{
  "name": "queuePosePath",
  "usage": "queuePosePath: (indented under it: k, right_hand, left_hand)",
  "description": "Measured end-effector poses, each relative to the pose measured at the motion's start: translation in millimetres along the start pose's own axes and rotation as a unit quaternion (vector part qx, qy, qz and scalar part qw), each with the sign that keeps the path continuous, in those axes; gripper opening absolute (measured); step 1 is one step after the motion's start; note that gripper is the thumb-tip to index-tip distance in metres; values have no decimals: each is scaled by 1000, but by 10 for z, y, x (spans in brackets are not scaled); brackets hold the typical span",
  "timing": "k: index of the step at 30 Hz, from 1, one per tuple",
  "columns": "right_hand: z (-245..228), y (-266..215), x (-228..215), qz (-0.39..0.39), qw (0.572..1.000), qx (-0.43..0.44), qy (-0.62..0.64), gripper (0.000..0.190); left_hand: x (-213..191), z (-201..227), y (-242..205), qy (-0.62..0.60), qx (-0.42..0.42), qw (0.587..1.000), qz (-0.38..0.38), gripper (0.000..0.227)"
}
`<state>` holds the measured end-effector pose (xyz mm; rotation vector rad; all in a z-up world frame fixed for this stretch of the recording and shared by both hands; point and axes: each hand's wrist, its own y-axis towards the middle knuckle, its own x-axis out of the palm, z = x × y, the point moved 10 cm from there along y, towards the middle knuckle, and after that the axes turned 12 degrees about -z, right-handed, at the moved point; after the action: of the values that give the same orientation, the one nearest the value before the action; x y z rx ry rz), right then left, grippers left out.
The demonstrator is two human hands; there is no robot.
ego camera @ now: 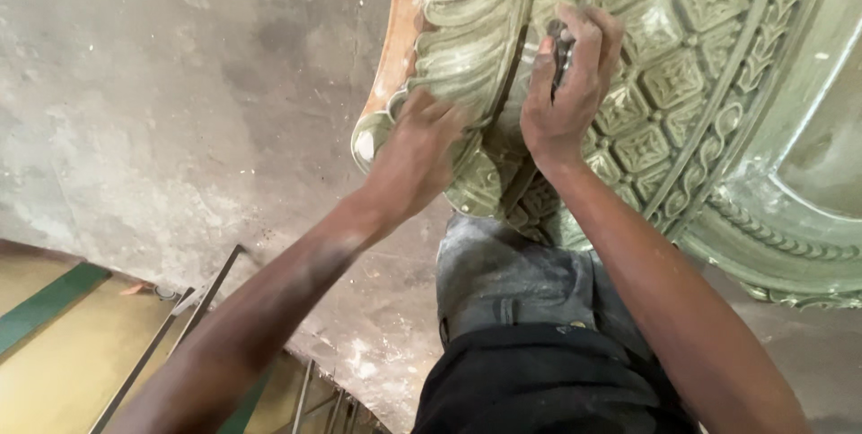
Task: The person sands the intricate carvings of a large wooden furniture piece using a small piece of sandpaper.
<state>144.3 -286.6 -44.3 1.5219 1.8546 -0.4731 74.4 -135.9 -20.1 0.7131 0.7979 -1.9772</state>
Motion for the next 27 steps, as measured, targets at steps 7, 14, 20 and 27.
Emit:
queuePosePath:
  k: [7,14,20,27]
  right_hand:
    - [-23,42,5,-25,998,7,54,27]
    - [-47,38,21,-20,1000,-1,-7,29]
    - [-54,71,21,-20,1000,2,0,28]
    - [-120,79,-7,-22,999,-5,-24,30]
  left_hand:
    - [-153,-169,-158,-16,64,995,-73,34]
    - [67,202,-31,222,247,937,-105,27]
    - [-282,142,-253,157,248,954,-58,36]
    - [-50,-4,-176,223,201,946,-122,24]
